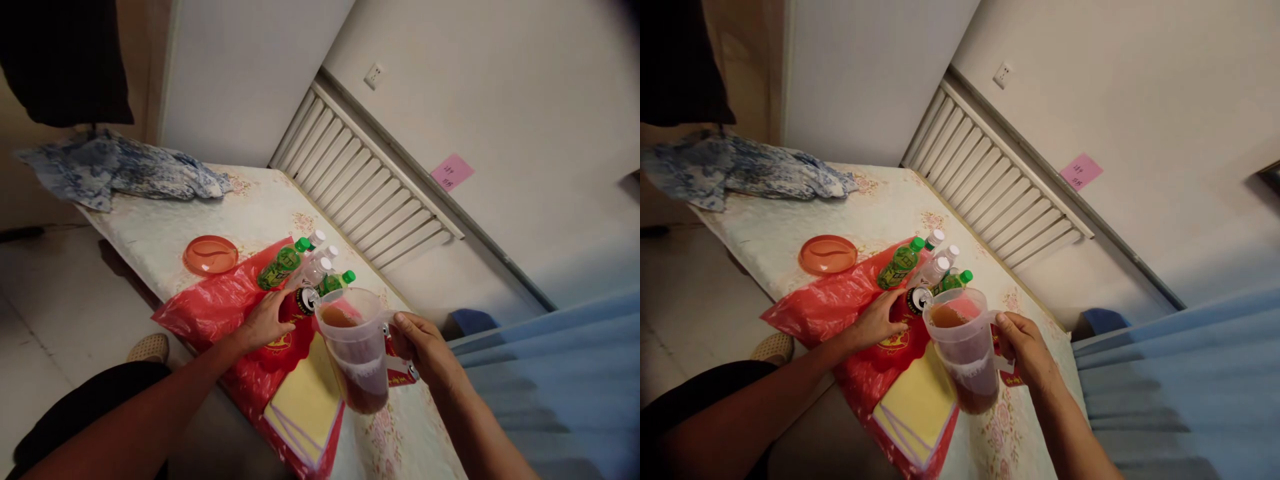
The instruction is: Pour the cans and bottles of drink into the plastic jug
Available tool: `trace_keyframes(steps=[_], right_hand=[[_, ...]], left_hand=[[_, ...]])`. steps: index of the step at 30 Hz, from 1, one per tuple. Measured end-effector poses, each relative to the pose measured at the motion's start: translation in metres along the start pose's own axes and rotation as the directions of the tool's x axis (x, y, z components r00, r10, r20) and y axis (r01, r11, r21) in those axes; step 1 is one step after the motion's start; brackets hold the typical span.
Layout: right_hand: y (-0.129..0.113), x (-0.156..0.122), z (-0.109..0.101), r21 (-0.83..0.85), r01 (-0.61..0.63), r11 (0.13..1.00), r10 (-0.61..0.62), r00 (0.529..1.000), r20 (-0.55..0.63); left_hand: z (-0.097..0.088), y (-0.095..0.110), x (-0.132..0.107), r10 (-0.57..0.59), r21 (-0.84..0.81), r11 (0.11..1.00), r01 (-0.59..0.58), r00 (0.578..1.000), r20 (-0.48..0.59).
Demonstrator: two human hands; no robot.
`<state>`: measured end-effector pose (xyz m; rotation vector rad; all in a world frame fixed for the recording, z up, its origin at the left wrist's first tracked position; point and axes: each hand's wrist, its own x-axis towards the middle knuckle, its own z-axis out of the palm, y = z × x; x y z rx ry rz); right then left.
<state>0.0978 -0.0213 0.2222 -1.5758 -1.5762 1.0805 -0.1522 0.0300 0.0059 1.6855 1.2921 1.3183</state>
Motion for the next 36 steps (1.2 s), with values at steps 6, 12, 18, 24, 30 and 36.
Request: trace_keyframes(steps=[6, 12, 18, 24, 30, 36], right_hand=[[-0.002, 0.001, -0.001, -0.035, -0.002, 0.999, 0.003, 1.000, 0.021], [-0.004, 0.002, -0.001, -0.067, -0.001, 0.998, 0.004, 0.999, 0.043], [-0.004, 0.004, -0.003, -0.113, 0.017, 0.993, -0.010, 0.998, 0.057], [-0.010, 0.001, -0.002, -0.116, 0.013, 0.993, -0.006, 0.998, 0.066], [-0.010, 0.001, -0.005, -0.115, 0.007, 0.993, 0.000, 0.998, 0.061], [-0.014, 0.000, -0.004, -0.103, 0.009, 0.995, -0.003, 0.998, 0.059]], left_hand=[[0.000, -0.001, 0.000, 0.020, 0.003, 1.000, -0.020, 1.000, 0.010], [-0.002, 0.001, -0.002, 0.028, 0.010, 1.000, -0.028, 0.999, 0.015], [-0.003, 0.002, -0.001, 0.028, 0.026, 0.999, -0.028, 1.000, 0.013], [-0.002, -0.002, -0.001, 0.039, 0.030, 0.999, -0.040, 0.999, 0.013], [-0.001, -0.003, -0.001, 0.049, 0.039, 0.998, -0.051, 0.998, 0.032], [0.000, -0.004, 0.000, 0.036, 0.050, 0.998, -0.038, 0.999, 0.033]])
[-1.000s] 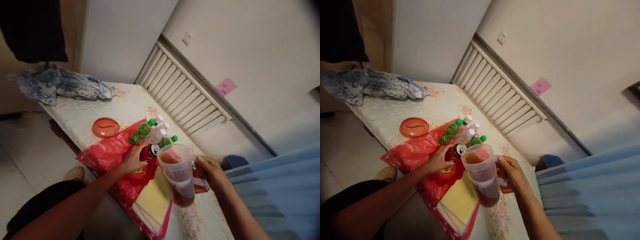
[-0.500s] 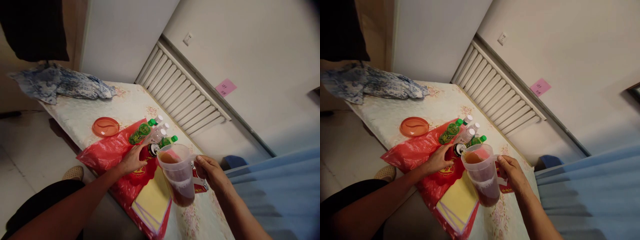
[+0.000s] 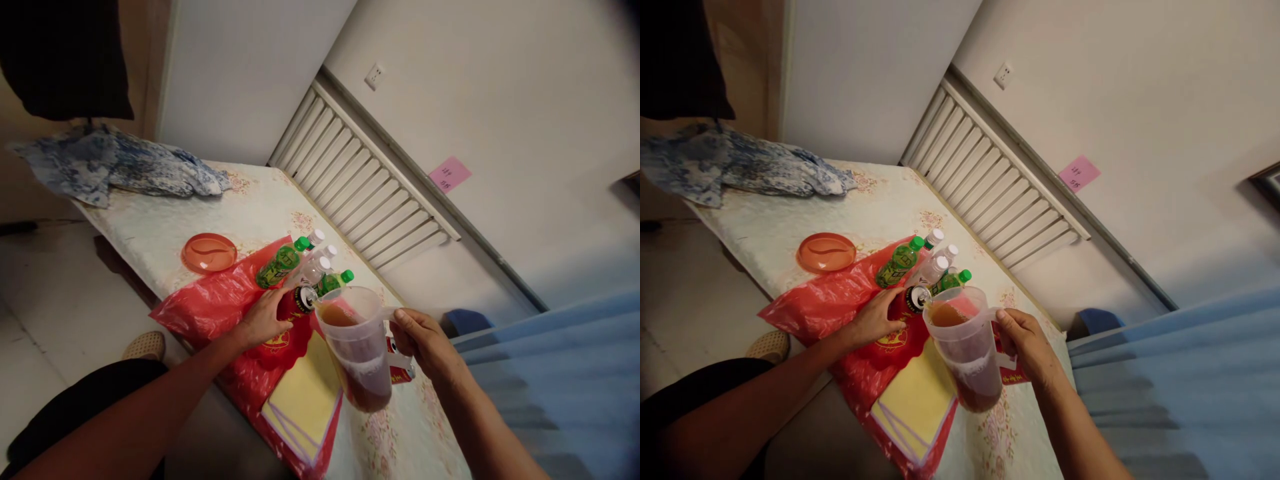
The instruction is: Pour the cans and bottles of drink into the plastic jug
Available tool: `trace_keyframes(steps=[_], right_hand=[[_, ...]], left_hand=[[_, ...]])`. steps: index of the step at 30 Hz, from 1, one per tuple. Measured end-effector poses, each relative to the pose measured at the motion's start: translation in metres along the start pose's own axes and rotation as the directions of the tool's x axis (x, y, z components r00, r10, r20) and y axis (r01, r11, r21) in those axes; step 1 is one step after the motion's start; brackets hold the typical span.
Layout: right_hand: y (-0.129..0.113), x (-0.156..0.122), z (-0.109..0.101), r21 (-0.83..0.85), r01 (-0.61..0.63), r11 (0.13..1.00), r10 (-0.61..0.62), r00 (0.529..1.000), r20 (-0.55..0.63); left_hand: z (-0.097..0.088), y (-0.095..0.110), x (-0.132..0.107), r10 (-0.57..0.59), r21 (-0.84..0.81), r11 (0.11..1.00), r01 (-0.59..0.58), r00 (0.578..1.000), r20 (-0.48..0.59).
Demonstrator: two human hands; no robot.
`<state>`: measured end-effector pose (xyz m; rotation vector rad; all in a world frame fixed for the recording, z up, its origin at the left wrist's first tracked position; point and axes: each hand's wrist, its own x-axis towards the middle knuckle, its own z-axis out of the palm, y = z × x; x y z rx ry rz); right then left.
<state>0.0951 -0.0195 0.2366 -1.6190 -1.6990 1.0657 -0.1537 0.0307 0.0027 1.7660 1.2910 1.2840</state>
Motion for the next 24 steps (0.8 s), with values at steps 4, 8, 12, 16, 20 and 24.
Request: trace_keyframes(steps=[4, 8, 12, 16, 20, 24], right_hand=[[-0.002, -0.002, -0.001, -0.001, 0.001, 1.000, -0.001, 1.000, -0.002], [-0.003, -0.002, -0.001, 0.011, -0.008, 1.000, 0.008, 1.000, -0.011], [-0.002, -0.002, -0.004, 0.010, -0.010, 1.000, 0.010, 1.000, -0.004], [0.000, -0.002, -0.009, -0.024, -0.001, 1.000, 0.001, 1.000, 0.004], [0.000, -0.002, -0.011, -0.043, 0.005, 0.999, -0.004, 1.000, 0.005], [-0.004, -0.002, -0.011, -0.050, 0.001, 0.999, -0.001, 1.000, 0.000]], left_hand=[[0.000, 0.000, 0.000, -0.008, -0.001, 1.000, 0.008, 1.000, -0.001], [0.000, 0.000, 0.000, 0.001, -0.012, 1.000, -0.001, 1.000, -0.012], [-0.002, 0.001, 0.000, 0.002, -0.008, 1.000, -0.002, 1.000, -0.015], [-0.003, 0.003, 0.000, -0.005, -0.010, 1.000, 0.005, 1.000, -0.010], [-0.004, 0.003, 0.000, 0.004, -0.006, 1.000, -0.004, 1.000, -0.005], [-0.004, 0.003, 0.000, -0.008, -0.005, 1.000, 0.008, 1.000, -0.007]])
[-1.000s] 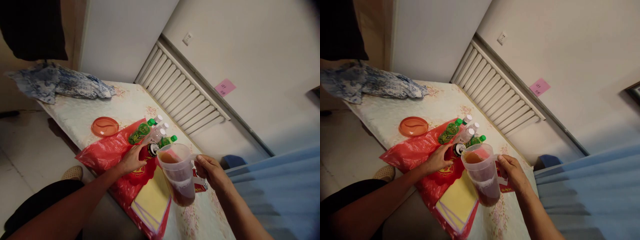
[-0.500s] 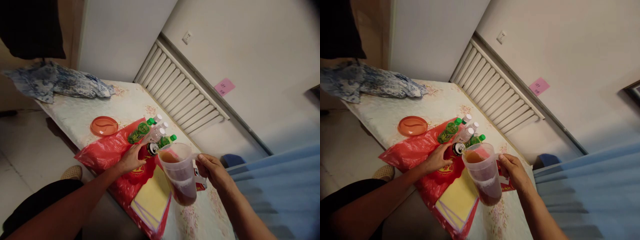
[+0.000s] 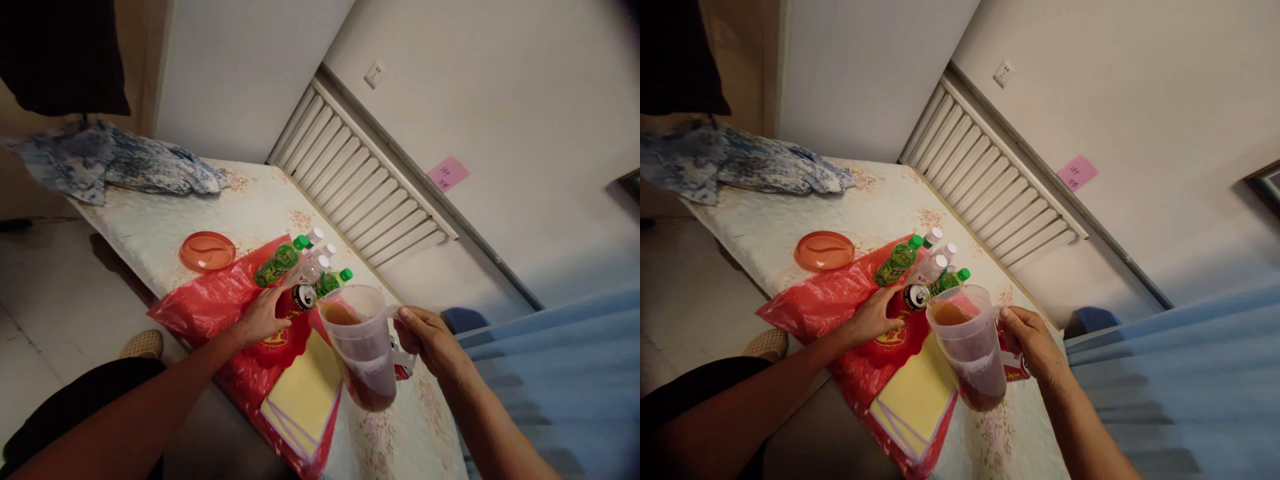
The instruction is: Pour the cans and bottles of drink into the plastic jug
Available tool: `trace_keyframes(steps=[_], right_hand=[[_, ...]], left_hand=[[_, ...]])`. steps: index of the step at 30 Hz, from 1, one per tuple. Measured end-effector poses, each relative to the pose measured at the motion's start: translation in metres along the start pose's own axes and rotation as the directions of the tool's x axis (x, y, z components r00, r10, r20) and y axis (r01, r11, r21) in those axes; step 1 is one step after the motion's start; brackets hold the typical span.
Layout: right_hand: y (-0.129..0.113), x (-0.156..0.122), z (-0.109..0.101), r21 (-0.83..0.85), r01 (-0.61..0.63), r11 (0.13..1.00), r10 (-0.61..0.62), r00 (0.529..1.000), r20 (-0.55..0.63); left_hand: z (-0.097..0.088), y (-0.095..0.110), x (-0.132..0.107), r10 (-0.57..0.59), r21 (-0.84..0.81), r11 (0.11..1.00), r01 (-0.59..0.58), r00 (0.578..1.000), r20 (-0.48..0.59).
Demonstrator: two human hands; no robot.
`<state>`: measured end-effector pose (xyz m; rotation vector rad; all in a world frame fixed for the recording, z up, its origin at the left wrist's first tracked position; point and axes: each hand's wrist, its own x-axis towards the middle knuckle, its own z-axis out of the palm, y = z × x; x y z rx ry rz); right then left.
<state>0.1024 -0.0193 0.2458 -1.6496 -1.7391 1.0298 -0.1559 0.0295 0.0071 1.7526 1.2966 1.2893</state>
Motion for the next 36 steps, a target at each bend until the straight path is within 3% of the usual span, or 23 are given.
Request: trace_keyframes(steps=[36], right_hand=[[-0.0051, 0.0009, -0.0014, -0.018, -0.024, 1.000, 0.025, 1.000, 0.006]], left_hand=[[0.0003, 0.0002, 0.0004, 0.005, 0.006, 1.000, -0.005, 1.000, 0.028]])
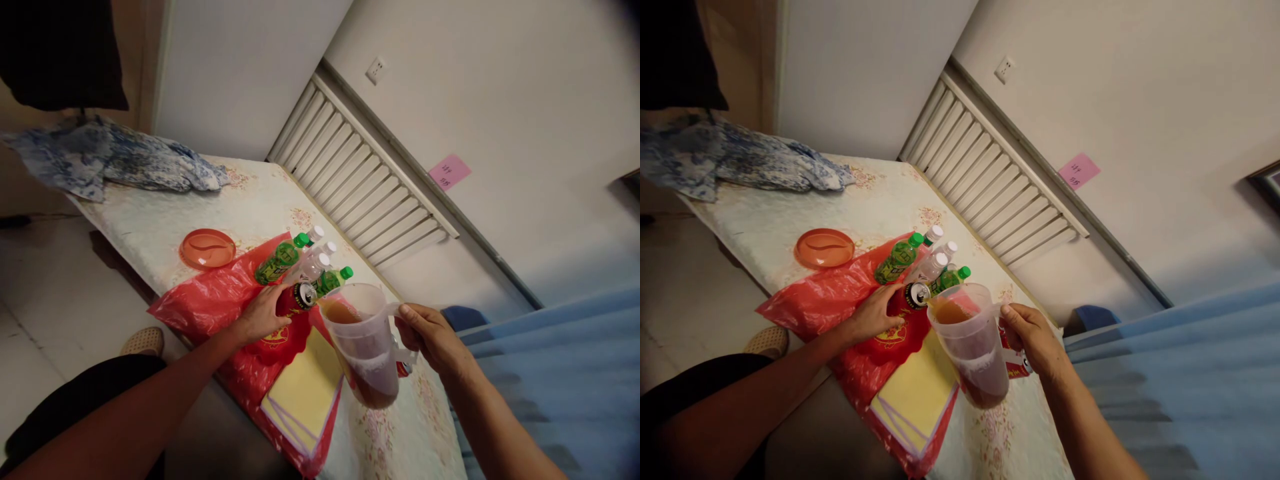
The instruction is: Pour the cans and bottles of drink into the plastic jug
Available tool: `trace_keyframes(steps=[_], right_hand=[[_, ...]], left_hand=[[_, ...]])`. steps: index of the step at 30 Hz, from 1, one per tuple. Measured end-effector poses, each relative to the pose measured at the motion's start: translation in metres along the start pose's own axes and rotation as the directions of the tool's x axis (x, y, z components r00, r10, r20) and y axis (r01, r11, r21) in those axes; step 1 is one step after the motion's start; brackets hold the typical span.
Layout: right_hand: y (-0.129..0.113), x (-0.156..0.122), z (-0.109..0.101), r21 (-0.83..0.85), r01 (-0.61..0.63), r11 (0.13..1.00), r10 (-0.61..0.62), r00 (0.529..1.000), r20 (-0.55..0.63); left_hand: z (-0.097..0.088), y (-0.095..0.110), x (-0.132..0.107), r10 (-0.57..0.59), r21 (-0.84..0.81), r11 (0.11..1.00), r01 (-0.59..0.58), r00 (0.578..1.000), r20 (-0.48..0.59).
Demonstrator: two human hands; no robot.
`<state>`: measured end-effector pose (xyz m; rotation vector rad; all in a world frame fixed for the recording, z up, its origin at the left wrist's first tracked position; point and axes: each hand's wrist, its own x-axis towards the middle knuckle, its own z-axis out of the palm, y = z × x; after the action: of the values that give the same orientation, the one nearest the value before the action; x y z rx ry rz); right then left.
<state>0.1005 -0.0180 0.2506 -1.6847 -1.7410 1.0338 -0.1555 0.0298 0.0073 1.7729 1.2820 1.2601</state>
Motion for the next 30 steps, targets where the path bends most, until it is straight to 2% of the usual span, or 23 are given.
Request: trace_keyframes(steps=[16, 25, 30], right_hand=[[0.008, 0.003, 0.002, 0.005, 0.019, 1.000, -0.019, 1.000, 0.012], [0.029, -0.002, 0.021, 0.155, 0.061, 0.986, -0.058, 0.998, -0.021], [0.038, -0.005, 0.039, 0.321, 0.137, 0.937, -0.099, 0.986, -0.132]], left_hand=[[0.001, -0.002, 0.000, 0.020, 0.003, 1.000, -0.020, 1.000, -0.014], [-0.005, 0.007, -0.001, -0.013, -0.008, 1.000, 0.013, 1.000, 0.003], [-0.012, 0.010, -0.001, -0.068, -0.045, 0.997, 0.067, 0.997, -0.021]])
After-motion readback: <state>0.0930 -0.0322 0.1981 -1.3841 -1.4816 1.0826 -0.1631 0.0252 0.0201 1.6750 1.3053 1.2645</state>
